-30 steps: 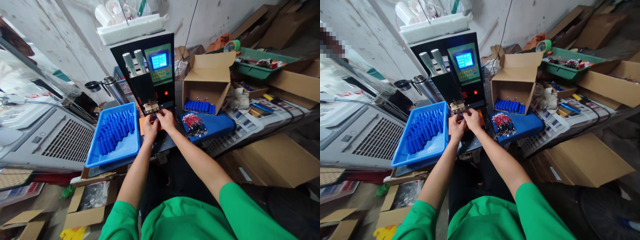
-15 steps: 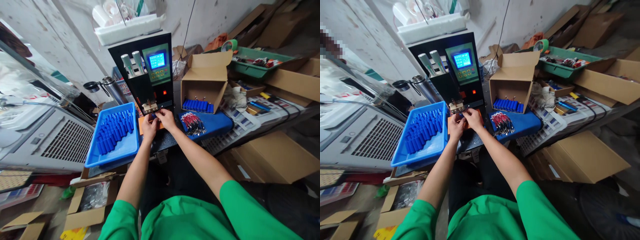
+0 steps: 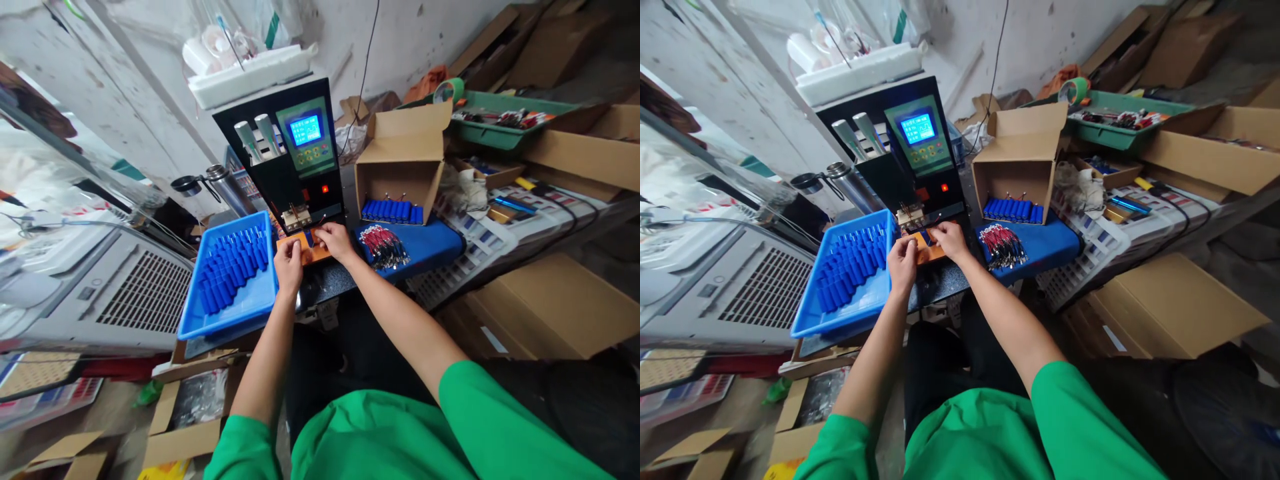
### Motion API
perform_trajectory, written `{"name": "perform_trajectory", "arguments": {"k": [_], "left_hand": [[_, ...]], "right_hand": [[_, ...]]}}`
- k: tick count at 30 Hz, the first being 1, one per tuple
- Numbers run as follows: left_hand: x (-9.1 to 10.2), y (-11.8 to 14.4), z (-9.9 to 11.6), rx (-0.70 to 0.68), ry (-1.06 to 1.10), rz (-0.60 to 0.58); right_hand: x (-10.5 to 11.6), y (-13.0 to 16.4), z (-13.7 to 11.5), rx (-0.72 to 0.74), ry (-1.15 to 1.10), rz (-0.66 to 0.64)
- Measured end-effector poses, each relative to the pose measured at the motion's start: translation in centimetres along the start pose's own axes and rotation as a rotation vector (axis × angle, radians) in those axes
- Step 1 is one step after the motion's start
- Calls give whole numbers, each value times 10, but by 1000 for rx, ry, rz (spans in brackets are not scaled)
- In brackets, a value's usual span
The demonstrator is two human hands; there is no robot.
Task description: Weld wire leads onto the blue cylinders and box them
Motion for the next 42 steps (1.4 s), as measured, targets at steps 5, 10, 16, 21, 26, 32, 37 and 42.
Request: {"name": "perform_trajectory", "arguments": {"k": [5, 10, 16, 21, 26, 32, 37, 42], "left_hand": [[9, 26, 6, 31, -148, -108], [9, 30, 7, 1, -303, -145], [0, 18, -4, 53, -145, -197], [-7, 8, 5, 34, -64, -180], [-10, 0, 11, 44, -67, -193], [-6, 3, 5, -8, -121, -173], [-2, 9, 9, -184, -294, -142], [-19, 0, 6, -209, -342, -375]], "right_hand": [[-1, 1, 0, 5, 3, -4], [-1, 0, 1, -9, -6, -7], [-2, 6, -6, 15, -62, -177], [-4, 10, -12, 78, 2, -299], [-6, 8, -11, 124, 73, -296], [-4, 8, -8, 90, 47, -258], [1, 8, -3, 33, -179, -166], [6, 4, 6, -7, -318, -55]]}}
Point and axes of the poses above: each hand's wrist, its own y-axis away from the middle knuckle, its own x-axis out of the back of the hand, z = x × y, the point moved 5 cm from there along -y, towards the middle knuckle, and after that the axes turned 15 degrees about -z, right-handed, at the moved point
